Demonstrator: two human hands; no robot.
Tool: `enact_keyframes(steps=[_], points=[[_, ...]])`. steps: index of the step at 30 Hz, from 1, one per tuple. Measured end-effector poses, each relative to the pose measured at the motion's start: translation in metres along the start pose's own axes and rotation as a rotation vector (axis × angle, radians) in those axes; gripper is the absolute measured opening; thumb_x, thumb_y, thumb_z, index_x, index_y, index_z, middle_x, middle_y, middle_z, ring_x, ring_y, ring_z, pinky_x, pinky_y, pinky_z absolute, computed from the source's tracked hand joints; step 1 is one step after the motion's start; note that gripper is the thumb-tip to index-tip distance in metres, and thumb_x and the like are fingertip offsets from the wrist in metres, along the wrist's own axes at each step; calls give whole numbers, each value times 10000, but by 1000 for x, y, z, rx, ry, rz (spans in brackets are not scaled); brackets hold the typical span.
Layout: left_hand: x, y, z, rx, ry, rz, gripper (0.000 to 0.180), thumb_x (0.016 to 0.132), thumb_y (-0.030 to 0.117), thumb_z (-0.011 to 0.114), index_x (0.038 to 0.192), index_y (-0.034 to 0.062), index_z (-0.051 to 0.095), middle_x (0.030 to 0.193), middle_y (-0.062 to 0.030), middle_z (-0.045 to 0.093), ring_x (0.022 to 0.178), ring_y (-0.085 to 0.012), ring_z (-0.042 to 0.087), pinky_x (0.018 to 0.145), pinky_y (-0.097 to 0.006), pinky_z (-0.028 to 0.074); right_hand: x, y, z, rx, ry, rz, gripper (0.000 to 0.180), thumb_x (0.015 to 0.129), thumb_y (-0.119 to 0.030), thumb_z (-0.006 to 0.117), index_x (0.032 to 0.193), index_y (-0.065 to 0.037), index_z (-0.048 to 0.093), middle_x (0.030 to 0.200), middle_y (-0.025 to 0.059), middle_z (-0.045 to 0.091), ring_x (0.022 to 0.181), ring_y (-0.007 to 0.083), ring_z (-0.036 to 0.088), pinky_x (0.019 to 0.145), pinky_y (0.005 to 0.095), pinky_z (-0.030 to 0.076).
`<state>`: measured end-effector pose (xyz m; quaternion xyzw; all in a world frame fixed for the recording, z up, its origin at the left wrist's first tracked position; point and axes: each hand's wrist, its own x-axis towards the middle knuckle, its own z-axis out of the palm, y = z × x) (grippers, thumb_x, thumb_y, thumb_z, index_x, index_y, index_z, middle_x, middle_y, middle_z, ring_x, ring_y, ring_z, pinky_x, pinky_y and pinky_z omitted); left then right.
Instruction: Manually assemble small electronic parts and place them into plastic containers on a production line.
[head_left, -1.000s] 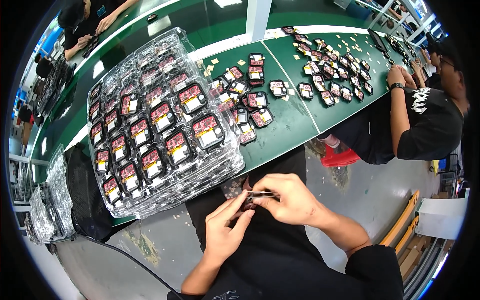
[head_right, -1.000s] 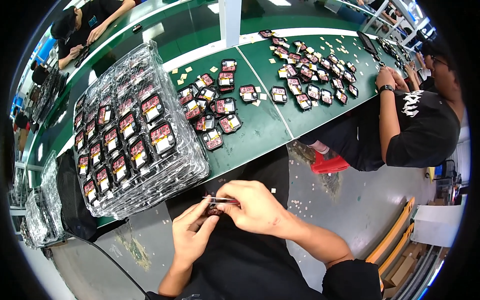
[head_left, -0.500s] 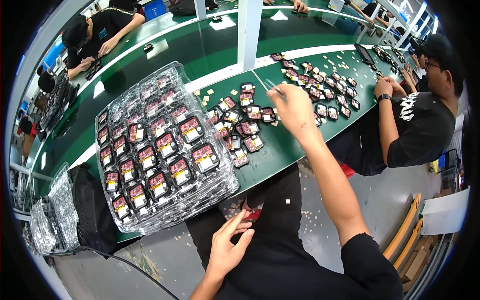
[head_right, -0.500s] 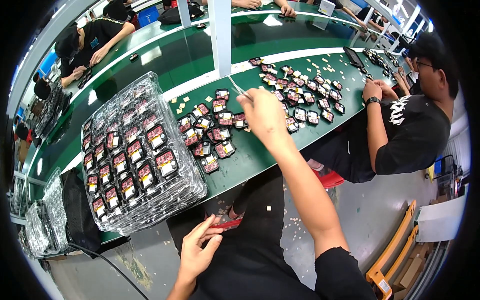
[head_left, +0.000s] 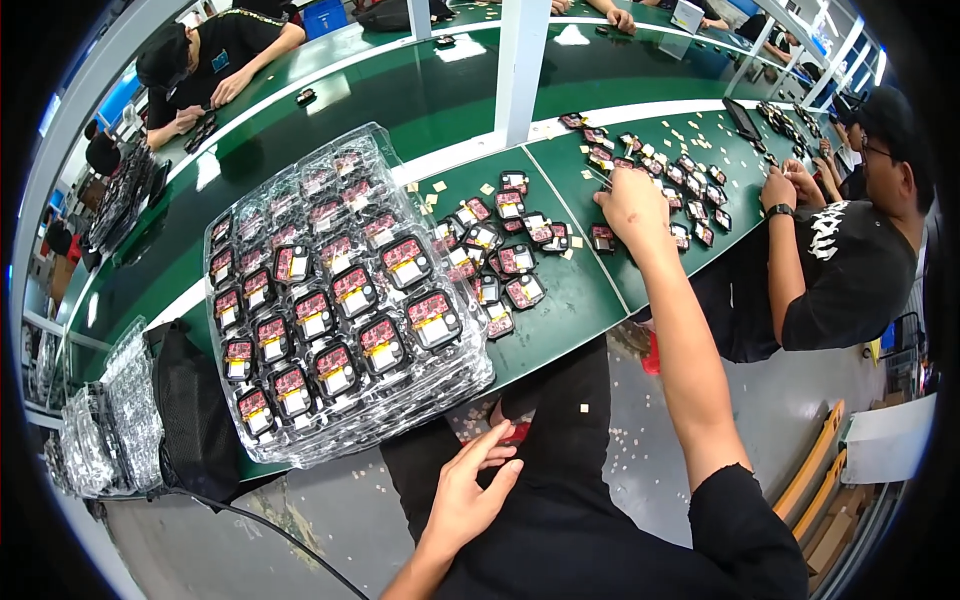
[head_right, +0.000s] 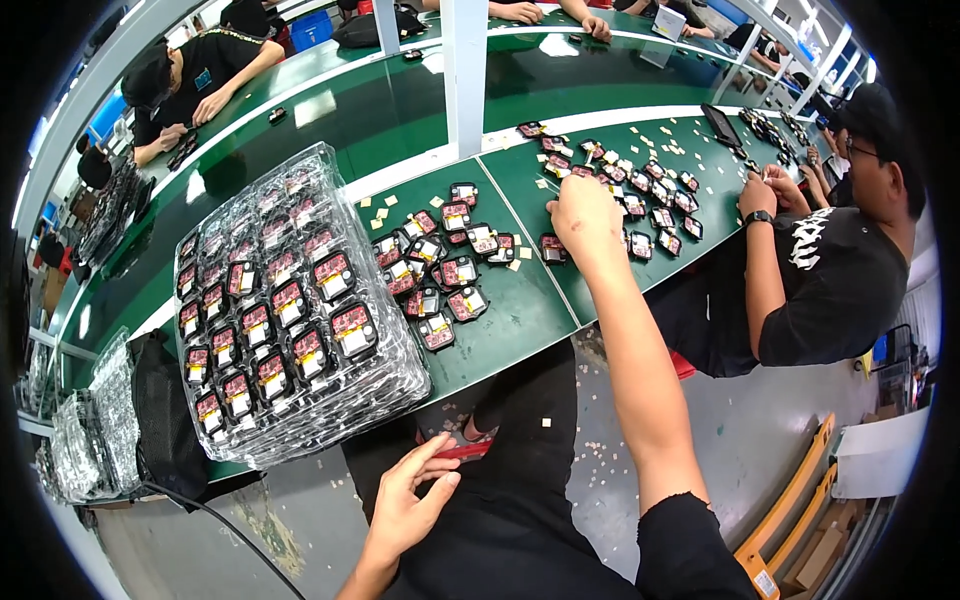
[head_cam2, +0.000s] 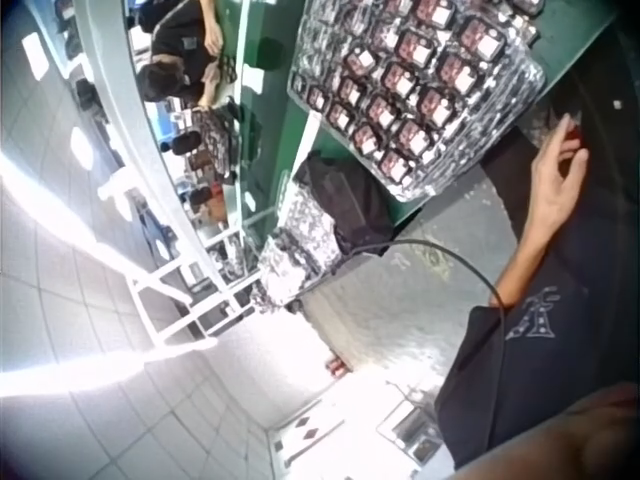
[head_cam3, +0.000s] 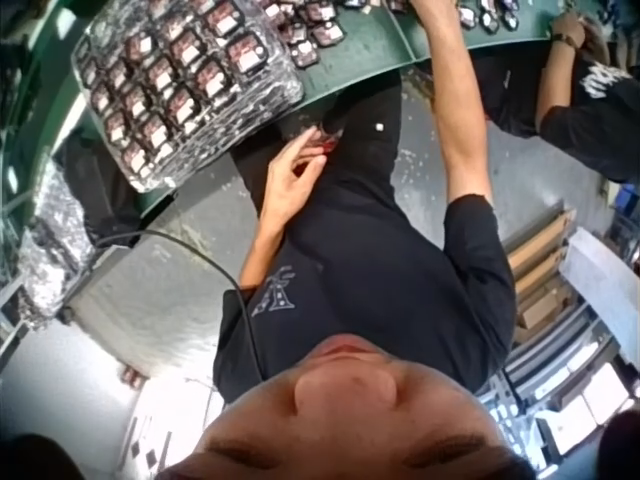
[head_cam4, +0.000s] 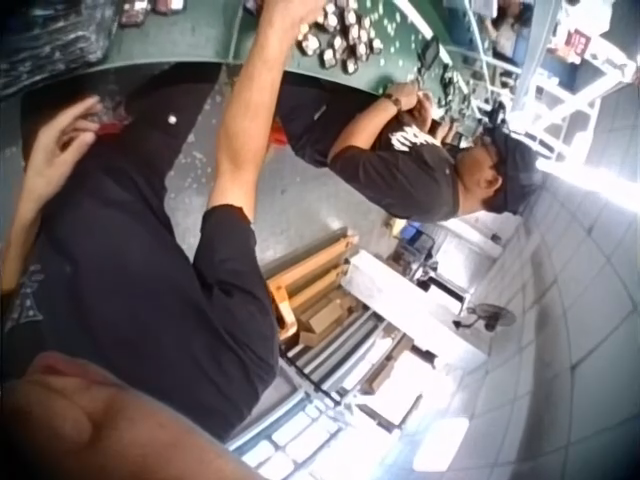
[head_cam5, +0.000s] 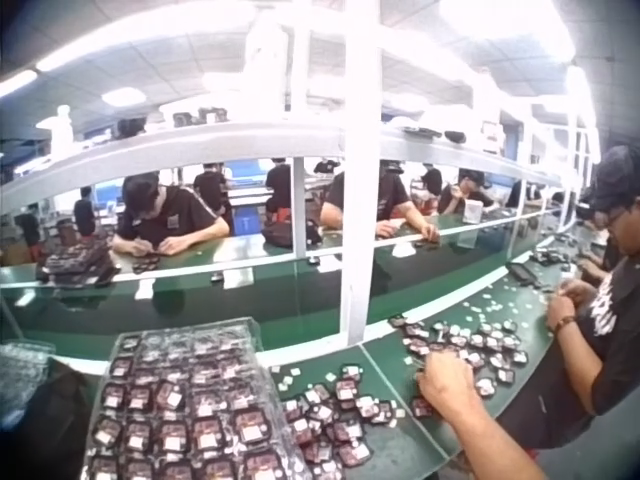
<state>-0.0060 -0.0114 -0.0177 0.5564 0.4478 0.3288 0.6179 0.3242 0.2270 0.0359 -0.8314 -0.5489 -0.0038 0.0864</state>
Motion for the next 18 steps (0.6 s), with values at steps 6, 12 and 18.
enact_keyframes(steps=[6, 12, 18], points=[[0, 1, 2, -3, 10, -15, 526, 940, -57, 702, 1445, -36, 558, 1330, -194, 662, 1115, -223, 716, 976, -333, 567, -10, -5, -8, 9, 133, -108, 201, 941, -158, 622, 955, 11, 729, 1010, 227, 740, 974, 411, 721, 846, 498, 586], [-7, -5, -6, -434, 24, 132, 328, 1008, -20, 636, 1329, -80, 604, 1289, -204, 679, 1114, -279, 718, 978, -376, 567, -109, -28, -53, 581, 244, -682, 326, 789, 116, 646, 1077, -21, 713, 1127, 156, 688, 919, 340, 719, 755, 396, 590], [1, -11, -19, -882, -263, -13, 603, 1078, 306, 604, 1510, -77, 428, 1415, -216, 591, 1130, -265, 682, 880, -384, 583, -201, -30, -47, 723, -29, -1237, 246, 820, -80, 786, 1045, -181, 774, 1132, 42, 692, 538, 98, 600, 439, 243, 467]])
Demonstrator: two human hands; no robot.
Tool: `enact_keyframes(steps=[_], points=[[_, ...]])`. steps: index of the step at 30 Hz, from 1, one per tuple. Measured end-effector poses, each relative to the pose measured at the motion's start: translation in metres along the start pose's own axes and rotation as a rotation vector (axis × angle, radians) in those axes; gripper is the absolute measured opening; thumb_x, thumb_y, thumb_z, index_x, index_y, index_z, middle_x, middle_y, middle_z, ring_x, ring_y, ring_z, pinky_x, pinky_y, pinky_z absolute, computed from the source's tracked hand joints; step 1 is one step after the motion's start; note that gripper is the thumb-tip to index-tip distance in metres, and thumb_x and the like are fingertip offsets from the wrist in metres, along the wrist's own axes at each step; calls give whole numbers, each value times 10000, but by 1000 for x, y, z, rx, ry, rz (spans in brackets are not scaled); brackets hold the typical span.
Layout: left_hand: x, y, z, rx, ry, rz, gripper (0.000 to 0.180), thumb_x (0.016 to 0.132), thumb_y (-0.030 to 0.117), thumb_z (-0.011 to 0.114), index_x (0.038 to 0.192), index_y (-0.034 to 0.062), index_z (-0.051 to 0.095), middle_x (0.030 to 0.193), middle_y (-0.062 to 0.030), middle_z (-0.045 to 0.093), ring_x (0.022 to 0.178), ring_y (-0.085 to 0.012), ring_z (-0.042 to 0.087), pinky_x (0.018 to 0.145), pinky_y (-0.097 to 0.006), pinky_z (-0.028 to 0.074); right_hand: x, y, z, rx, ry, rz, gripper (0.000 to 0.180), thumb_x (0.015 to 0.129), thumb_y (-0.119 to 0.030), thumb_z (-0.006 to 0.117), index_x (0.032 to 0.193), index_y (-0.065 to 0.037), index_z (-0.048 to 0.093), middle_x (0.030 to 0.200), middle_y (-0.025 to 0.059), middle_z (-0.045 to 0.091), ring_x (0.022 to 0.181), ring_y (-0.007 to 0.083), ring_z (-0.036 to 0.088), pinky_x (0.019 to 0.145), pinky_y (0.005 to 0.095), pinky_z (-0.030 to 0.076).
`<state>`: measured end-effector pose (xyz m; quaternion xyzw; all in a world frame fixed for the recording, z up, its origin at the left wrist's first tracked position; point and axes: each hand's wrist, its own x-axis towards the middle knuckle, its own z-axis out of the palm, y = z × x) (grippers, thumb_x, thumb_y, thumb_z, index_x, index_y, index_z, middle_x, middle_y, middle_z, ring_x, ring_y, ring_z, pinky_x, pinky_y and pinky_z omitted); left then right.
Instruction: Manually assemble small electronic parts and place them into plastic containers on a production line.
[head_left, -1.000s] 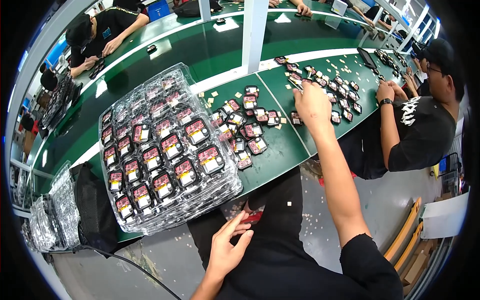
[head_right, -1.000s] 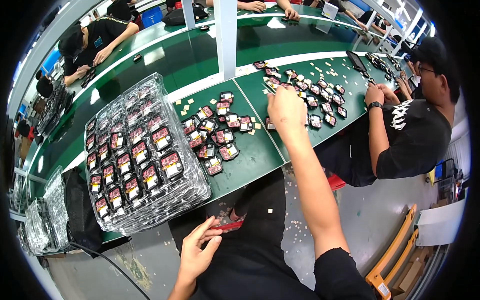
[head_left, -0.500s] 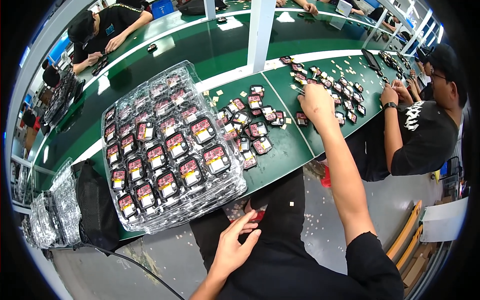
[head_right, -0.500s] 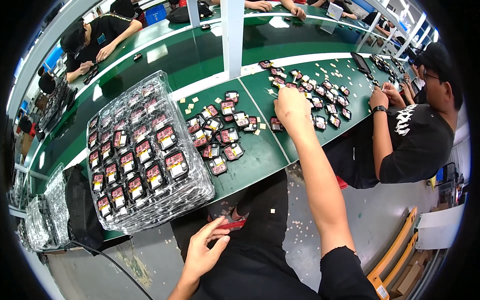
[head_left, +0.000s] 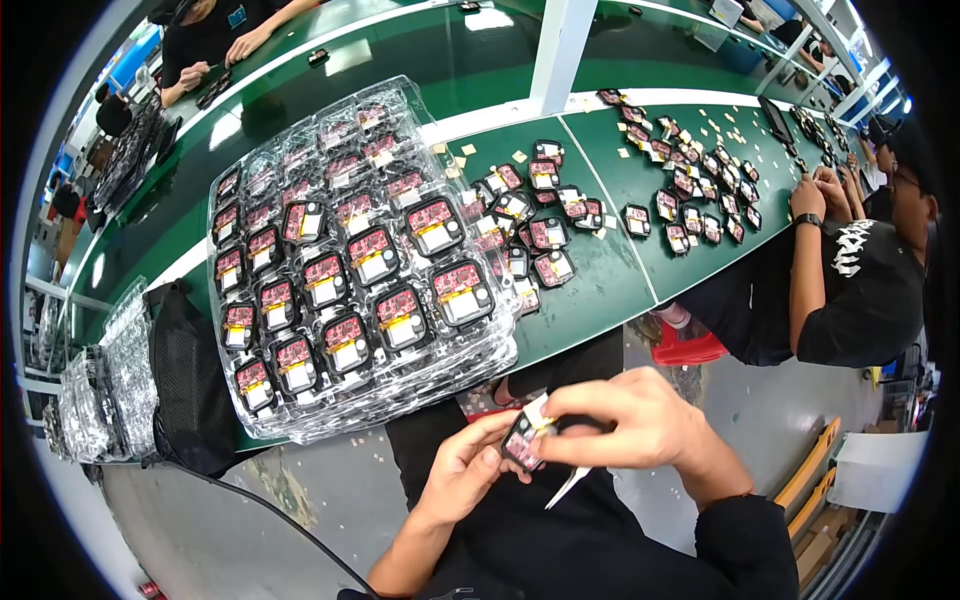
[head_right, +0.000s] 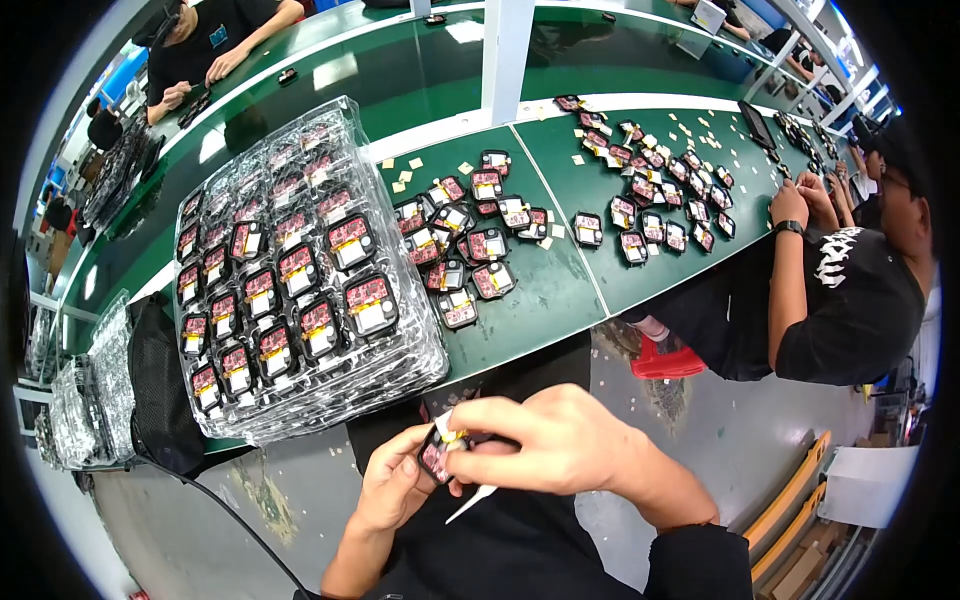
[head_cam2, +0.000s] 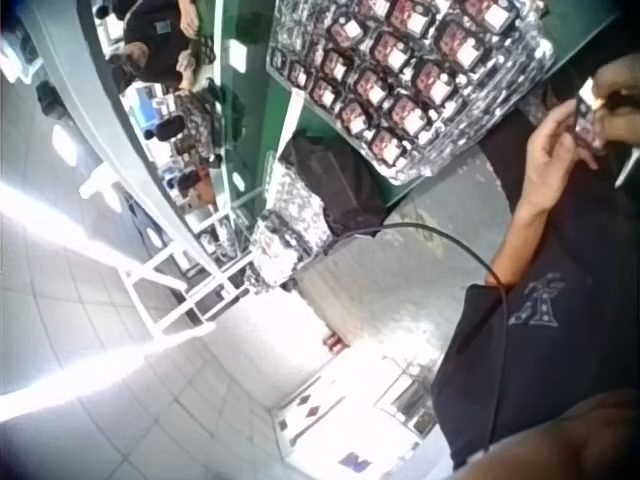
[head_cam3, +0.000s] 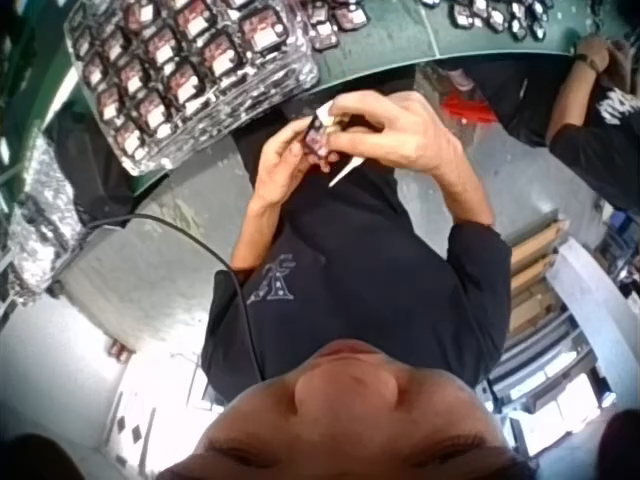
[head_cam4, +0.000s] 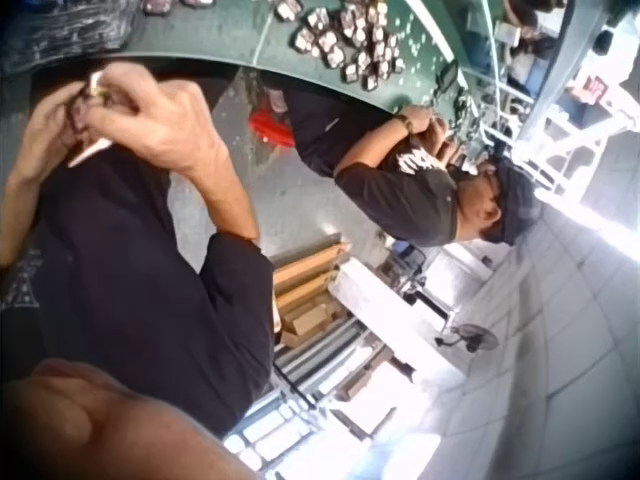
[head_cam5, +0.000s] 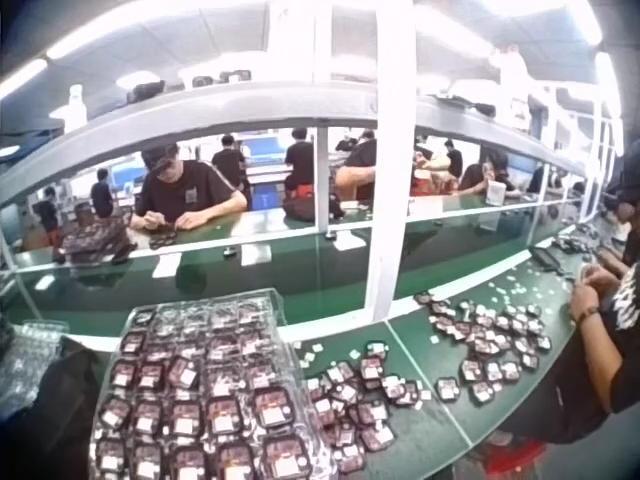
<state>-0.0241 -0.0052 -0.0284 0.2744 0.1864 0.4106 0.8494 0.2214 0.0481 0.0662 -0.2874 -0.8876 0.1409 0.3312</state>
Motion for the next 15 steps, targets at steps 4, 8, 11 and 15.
enact_keyframes(steps=[4, 8, 11, 15], points=[[2, 7, 2, -123, -48, -51, 709, 1070, 393, 600, 1552, -74, 371, 1495, -211, 526, 1152, -250, 651, 858, -379, 586, -11, -12, 12, 38, -57, 16, 226, 838, -120, 794, 1048, -198, 772, 1123, 21, 689, 560, 103, 614, 451, 243, 473], [0, 9, 3, -76, -26, -54, 603, 1032, 146, 664, 1537, -61, 408, 1465, -201, 549, 1120, -228, 662, 838, -357, 613, -22, -11, 26, 53, -39, 24, 221, 837, -129, 798, 1048, -190, 772, 1127, 26, 690, 554, 103, 608, 449, 252, 465], [3, 10, 6, 3, 28, -68, 504, 979, -30, 686, 1453, -47, 517, 1413, -199, 583, 1086, -218, 674, 823, -349, 634, -24, -12, 30, 25, -72, 37, 214, 833, -130, 801, 1038, -188, 774, 1136, 39, 685, 570, 105, 622, 453, 246, 484], [1, 1, -1, 17, 25, 76, 237, 997, -20, 668, 1232, -22, 641, 1432, -211, 564, 1129, -268, 681, 839, -387, 646, -27, -9, 40, 20, 10, 120, 247, 821, -120, 809, 1057, -190, 793, 1150, 55, 678, 591, 110, 644, 456, 235, 519]])
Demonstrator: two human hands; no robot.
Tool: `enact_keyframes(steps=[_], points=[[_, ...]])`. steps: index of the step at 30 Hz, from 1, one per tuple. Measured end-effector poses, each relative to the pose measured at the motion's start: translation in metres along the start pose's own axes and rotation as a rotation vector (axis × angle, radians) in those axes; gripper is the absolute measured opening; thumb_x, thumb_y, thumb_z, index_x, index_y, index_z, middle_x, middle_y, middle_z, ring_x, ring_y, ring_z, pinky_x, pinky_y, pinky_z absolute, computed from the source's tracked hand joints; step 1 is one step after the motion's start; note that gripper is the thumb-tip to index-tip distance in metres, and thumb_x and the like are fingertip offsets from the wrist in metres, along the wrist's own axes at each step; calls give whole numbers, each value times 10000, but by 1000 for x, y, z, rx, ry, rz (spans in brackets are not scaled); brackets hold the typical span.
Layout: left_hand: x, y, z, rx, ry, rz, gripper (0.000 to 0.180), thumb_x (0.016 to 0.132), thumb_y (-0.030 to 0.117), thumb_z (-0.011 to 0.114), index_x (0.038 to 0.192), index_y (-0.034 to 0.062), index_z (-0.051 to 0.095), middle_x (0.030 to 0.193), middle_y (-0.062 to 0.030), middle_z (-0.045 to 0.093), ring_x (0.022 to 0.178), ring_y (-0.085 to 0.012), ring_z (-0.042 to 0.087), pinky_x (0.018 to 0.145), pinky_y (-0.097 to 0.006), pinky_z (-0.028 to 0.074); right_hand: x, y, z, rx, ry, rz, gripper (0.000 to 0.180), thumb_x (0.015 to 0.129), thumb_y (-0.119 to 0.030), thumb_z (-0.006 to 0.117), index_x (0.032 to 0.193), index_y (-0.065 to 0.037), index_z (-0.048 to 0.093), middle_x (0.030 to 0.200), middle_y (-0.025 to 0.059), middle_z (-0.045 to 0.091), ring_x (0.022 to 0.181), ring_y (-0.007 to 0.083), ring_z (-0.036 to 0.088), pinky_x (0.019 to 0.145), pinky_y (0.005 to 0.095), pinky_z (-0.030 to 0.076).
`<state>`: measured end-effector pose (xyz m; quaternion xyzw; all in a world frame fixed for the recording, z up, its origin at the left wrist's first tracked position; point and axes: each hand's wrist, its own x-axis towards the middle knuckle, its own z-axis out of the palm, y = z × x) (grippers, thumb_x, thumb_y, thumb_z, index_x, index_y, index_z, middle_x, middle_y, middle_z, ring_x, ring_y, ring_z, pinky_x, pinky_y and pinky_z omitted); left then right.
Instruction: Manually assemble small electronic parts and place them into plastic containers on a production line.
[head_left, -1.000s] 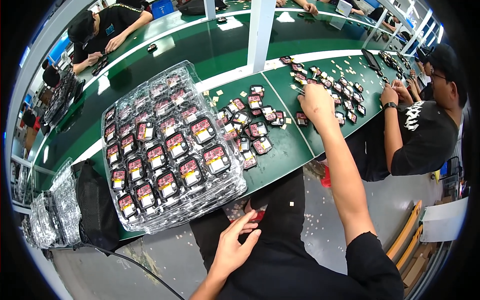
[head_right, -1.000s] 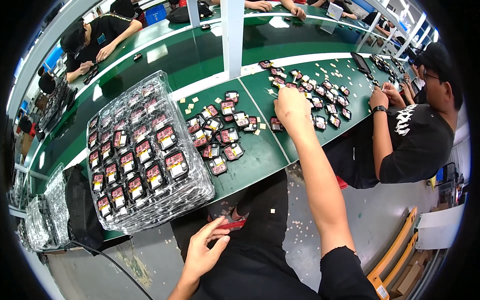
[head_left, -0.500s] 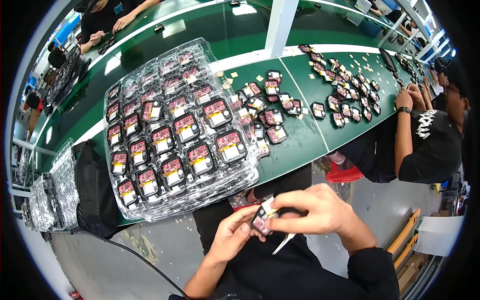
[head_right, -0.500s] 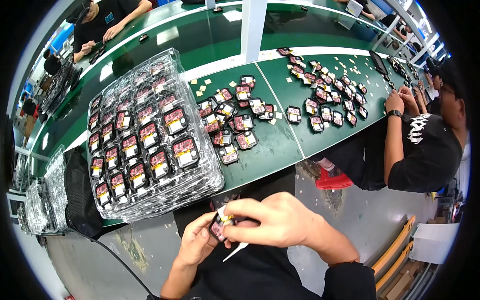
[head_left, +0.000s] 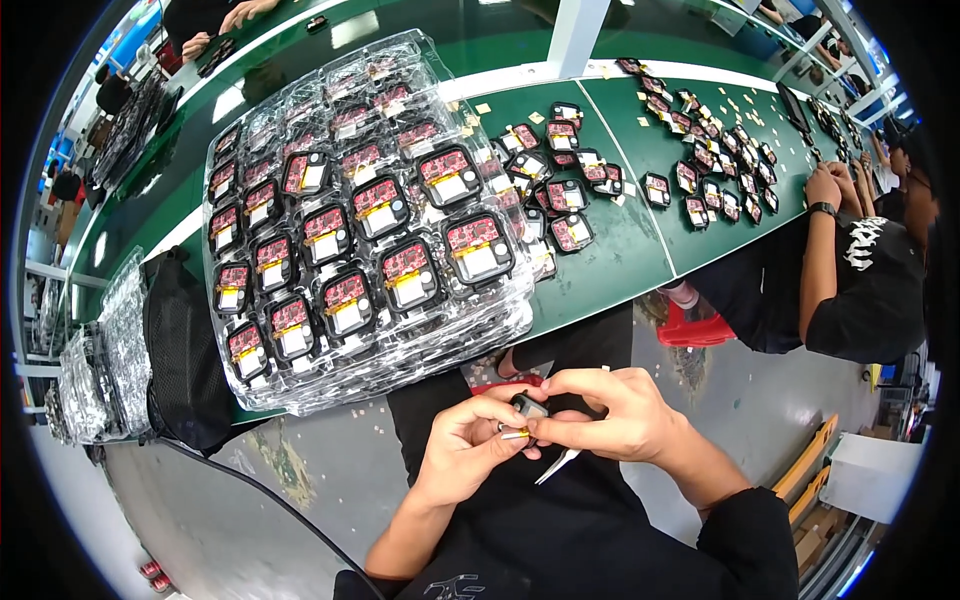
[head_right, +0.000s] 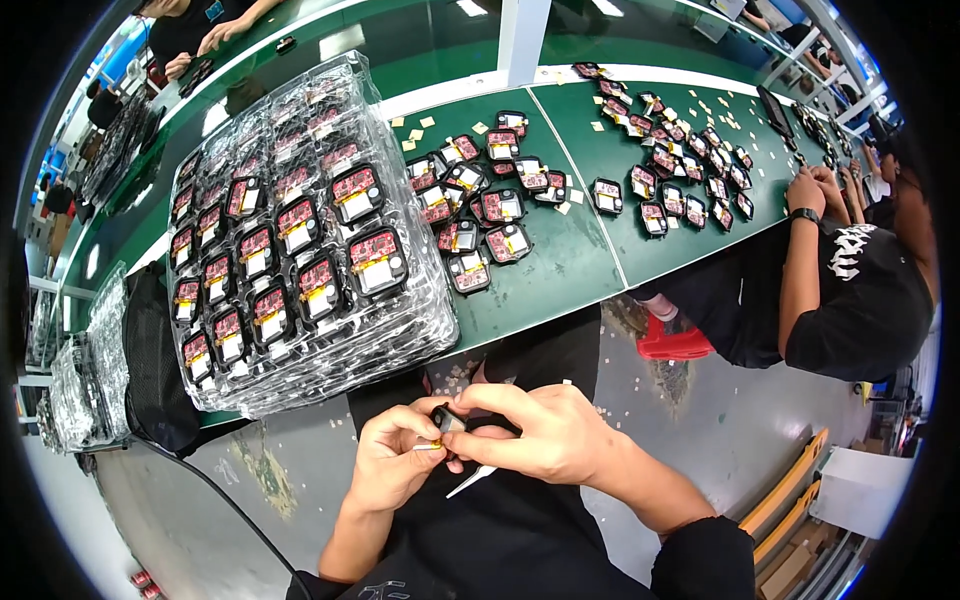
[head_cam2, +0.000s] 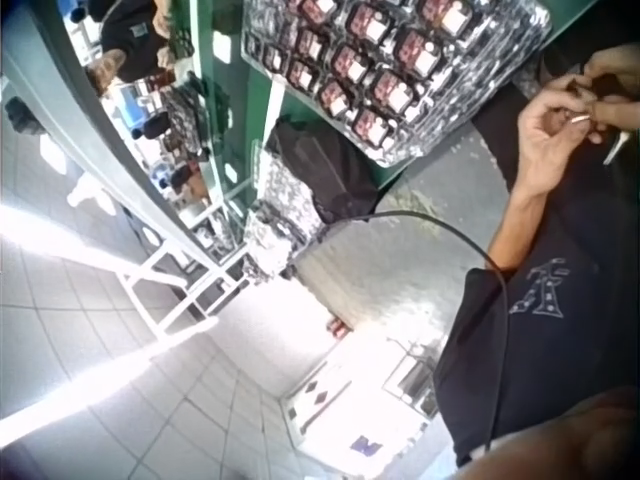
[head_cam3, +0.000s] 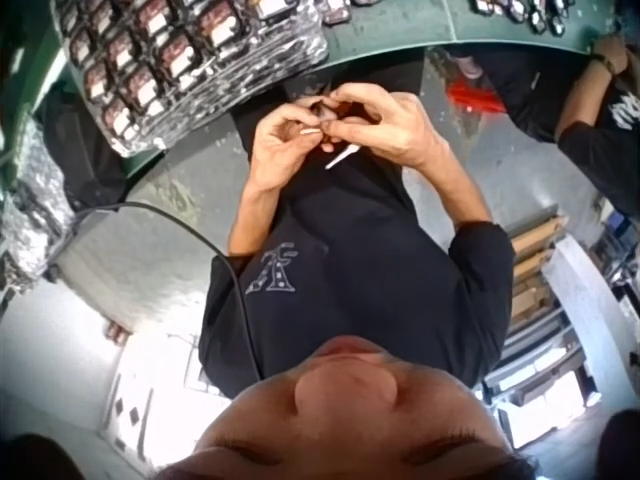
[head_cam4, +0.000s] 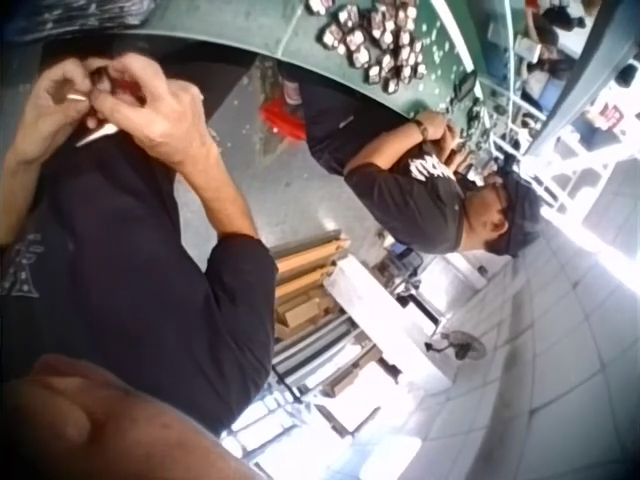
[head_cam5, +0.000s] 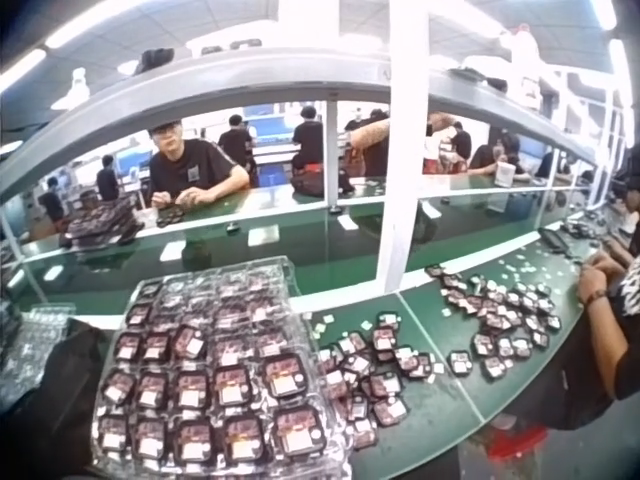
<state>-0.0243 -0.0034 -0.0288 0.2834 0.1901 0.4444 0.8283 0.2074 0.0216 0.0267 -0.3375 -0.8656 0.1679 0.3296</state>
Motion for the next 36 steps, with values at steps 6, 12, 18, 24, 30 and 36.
enact_keyframes(steps=[6, 12, 18, 24, 30, 36], points=[[-2, 5, 8, -66, 83, 25, 191, 1002, -18, 621, 1188, -50, 648, 1497, -258, 501, 1184, -316, 674, 971, -459, 611, -7, -4, 9, 18, 3, 100, 330, 783, -86, 833, 1099, -173, 794, 1101, 62, 663, 573, 111, 610, 470, 246, 500], [2, 2, 9, 187, 165, 96, 216, 1010, -46, 598, 1225, -41, 618, 1519, -256, 493, 1171, -274, 683, 982, -399, 589, -15, -8, 10, 250, 108, 395, 409, 806, -98, 844, 1176, -56, 675, 1055, 110, 645, 716, 254, 667, 561, 338, 536], [6, 3, 26, 454, 398, 162, 361, 956, -147, 610, 1298, -49, 548, 1500, -259, 507, 1202, -212, 638, 993, -354, 590, 1, -13, -6, -86, -63, 280, 257, 834, -140, 828, 1051, -62, 715, 970, 52, 684, 723, 225, 681, 589, 332, 561], [3, 3, 25, 701, 385, 160, 449, 954, -96, 666, 1387, -43, 558, 1509, -226, 540, 1324, -258, 599, 1006, -342, 595, 6, -22, -5, -299, -62, 242, 243, 817, -158, 827, 1023, -71, 733, 938, 27, 685, 732, 181, 684, 594, 310, 556], [1, 7, 27, 743, 352, 137, 478, 940, -179, 611, 1396, -68, 519, 1550, -248, 472, 1332, -238, 568, 1018, -325, 569, 6, -16, 0, -226, -56, 275, 225, 830, -146, 817, 1029, -73, 742, 921, 44, 688, 722, 198, 693, 594, 320, 553], [0, 9, 23, 648, 364, 130, 490, 948, -179, 603, 1415, -64, 510, 1553, -244, 474, 1299, -221, 586, 1005, -315, 559, 2, 2, -2, 235, -3, 394, 238, 811, -89, 827, 1036, -76, 753, 906, 57, 705, 728, 227, 709, 610, 328, 566]])
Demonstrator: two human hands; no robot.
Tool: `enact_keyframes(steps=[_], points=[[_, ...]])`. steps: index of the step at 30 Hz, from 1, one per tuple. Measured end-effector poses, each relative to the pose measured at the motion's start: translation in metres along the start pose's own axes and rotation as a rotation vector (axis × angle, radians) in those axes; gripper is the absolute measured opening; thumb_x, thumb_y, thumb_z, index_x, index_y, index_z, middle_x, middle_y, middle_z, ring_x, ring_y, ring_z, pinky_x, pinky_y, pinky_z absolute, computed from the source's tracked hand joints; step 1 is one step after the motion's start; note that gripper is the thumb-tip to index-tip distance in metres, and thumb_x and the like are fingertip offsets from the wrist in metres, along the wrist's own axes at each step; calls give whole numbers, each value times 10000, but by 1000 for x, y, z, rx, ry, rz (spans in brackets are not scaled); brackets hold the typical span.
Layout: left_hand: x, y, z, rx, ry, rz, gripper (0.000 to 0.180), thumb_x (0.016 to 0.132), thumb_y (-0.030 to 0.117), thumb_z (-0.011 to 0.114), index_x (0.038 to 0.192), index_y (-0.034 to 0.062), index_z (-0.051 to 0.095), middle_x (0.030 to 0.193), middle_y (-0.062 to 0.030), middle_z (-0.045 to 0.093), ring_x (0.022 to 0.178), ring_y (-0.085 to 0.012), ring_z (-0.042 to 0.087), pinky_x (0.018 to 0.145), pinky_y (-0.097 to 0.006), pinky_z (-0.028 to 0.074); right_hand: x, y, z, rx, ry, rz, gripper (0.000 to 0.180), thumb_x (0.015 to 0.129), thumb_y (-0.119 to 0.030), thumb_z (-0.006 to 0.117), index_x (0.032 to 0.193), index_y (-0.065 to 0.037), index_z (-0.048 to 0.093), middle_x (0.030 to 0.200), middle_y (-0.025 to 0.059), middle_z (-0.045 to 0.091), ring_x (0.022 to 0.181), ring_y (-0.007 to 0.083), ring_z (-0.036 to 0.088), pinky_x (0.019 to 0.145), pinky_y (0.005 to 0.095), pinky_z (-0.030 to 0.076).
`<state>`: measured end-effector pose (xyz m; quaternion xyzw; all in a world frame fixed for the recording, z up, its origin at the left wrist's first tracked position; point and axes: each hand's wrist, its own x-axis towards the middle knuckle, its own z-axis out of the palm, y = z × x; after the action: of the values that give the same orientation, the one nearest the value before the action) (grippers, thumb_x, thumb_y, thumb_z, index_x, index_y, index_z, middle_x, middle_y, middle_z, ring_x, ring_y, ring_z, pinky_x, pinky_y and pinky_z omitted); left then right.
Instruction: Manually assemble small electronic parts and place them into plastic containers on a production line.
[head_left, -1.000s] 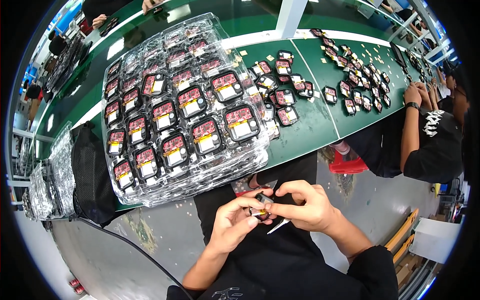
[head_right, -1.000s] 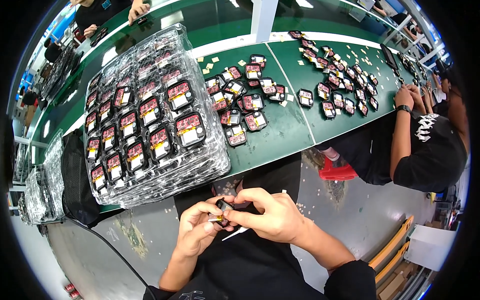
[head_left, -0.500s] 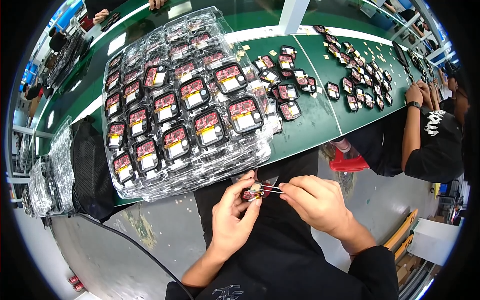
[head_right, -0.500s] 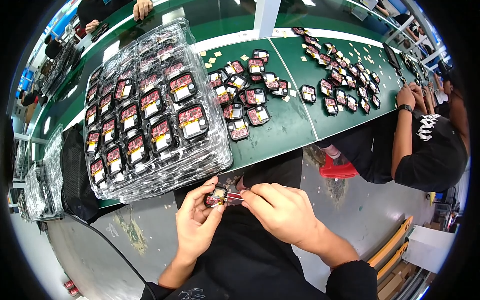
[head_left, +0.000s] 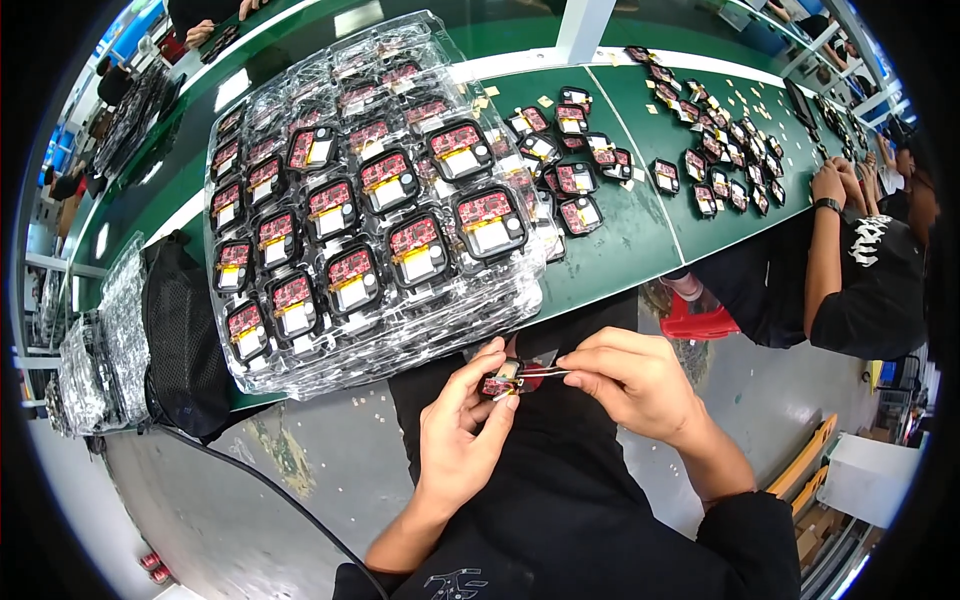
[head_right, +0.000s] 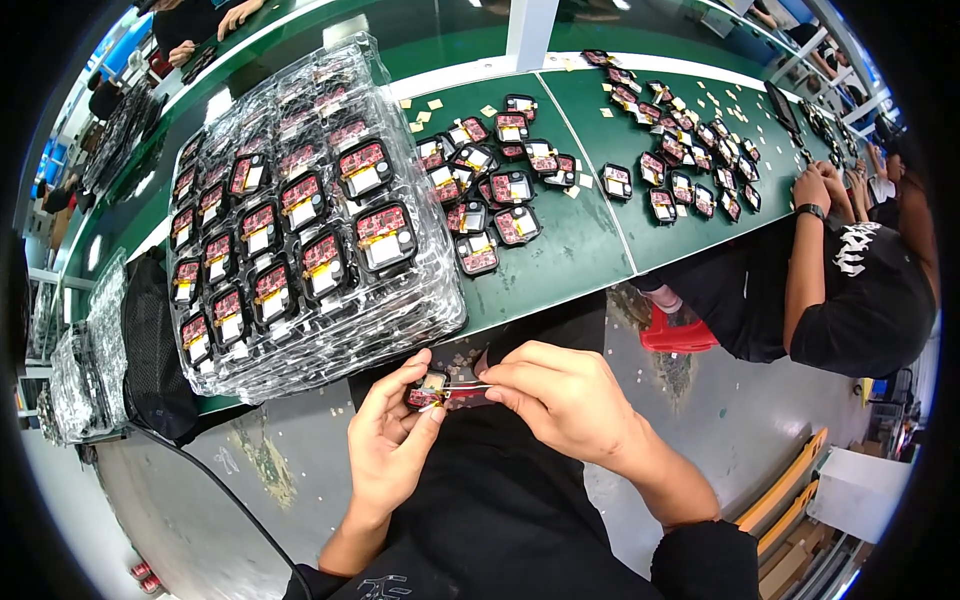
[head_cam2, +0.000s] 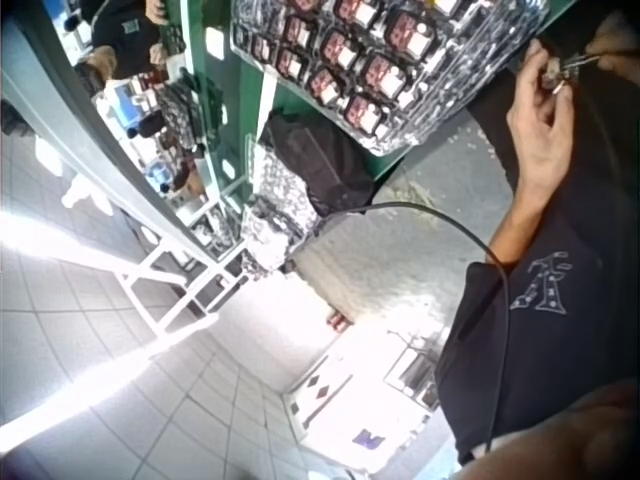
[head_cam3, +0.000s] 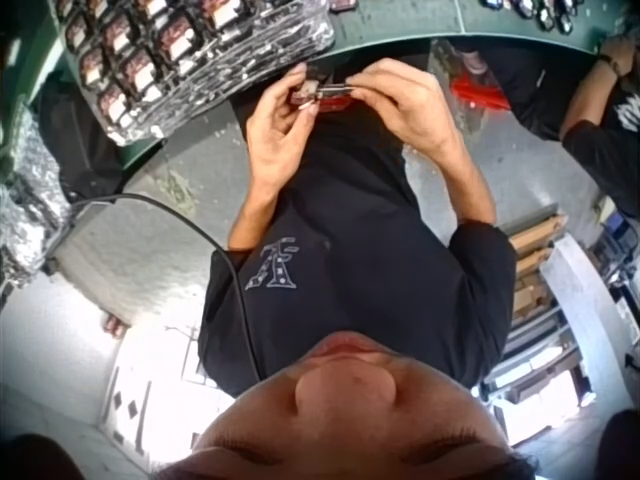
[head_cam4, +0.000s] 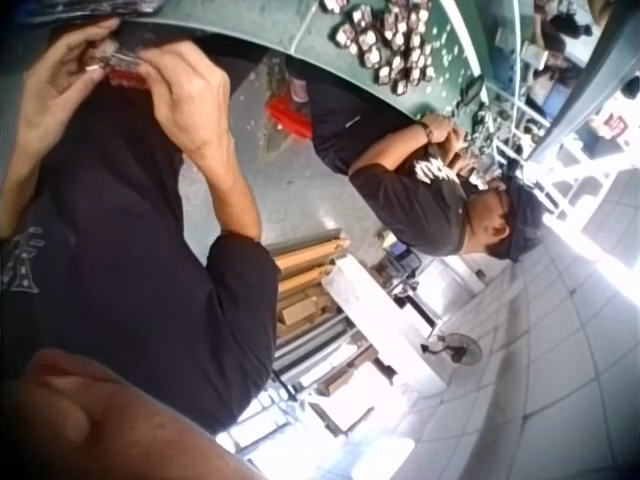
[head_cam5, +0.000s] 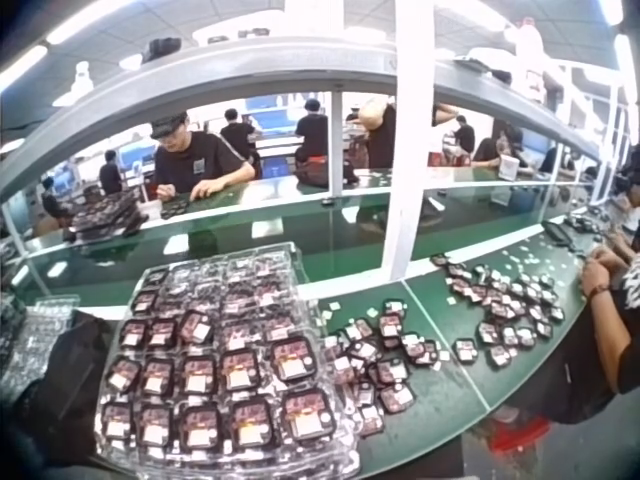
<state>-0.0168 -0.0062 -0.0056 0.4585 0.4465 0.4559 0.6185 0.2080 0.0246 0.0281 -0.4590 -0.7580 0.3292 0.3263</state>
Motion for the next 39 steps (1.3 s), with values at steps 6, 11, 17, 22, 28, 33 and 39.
enact_keyframes(steps=[6, 11, 17, 22, 28, 33, 39], points=[[-1, 2, 2, 30, -7, -2, 503, 953, -170, 607, 1433, -66, 499, 1553, -243, 473, 1317, -229, 574, 1007, -313, 556, -2, -20, 9, -457, 69, -137, 238, 805, -98, 827, 1029, -73, 749, 902, 54, 701, 718, 215, 705, 601, 329, 563], [-1, 2, 0, 26, -7, 4, 500, 955, -165, 609, 1434, -71, 497, 1553, -242, 473, 1326, -232, 567, 1006, -311, 556, 0, -9, 6, -250, 12, -97, 222, 802, -104, 832, 1001, -69, 741, 893, 52, 702, 698, 241, 700, 580, 347, 562], [-1, 2, 0, 3, 16, 6, 456, 957, -130, 635, 1400, -66, 548, 1533, -236, 506, 1330, -261, 585, 1036, -357, 582, -1, -11, 6, -334, 42, -135, 208, 804, -114, 827, 985, -60, 740, 928, 44, 717, 712, 211, 699, 584, 332, 564], [-1, 2, 0, 29, 17, 16, 459, 953, -133, 636, 1399, -64, 549, 1531, -235, 510, 1337, -263, 580, 1043, -356, 578, -3, -15, 13, -517, 65, -199, 219, 777, -112, 816, 975, -54, 741, 941, 30, 717, 727, 173, 691, 578, 319, 559], [-4, 2, -2, 16, -27, -25, 462, 953, -133, 636, 1401, -60, 551, 1518, -233, 528, 1340, -267, 583, 1051, -358, 572, 2, 6, -1, -330, -3, -230, 204, 771, -109, 812, 960, -82, 742, 907, 24, 705, 728, 184, 690, 572, 322, 556], [-3, 3, -2, 1, -21, -40, 493, 945, -164, 627, 1416, -66, 518, 1545, -227, 489, 1324, -229, 574, 1021, -311, 552, 1, 0, 0, -288, -50, -237, 191, 776, -115, 820, 948, -89, 740, 887, 19, 701, 713, 187, 682, 564, 321, 548], [-3, 4, 0, 22, -21, -12, 482, 946, -140, 639, 1410, -38, 559, 1513, -221, 539, 1333, -271, 592, 1050, -357, 572, -1, -10, 3, -492, 47, -298, 217, 783, -120, 791, 986, -55, 747, 926, 25, 700, 692, 152, 648, 559, 293, 528]])
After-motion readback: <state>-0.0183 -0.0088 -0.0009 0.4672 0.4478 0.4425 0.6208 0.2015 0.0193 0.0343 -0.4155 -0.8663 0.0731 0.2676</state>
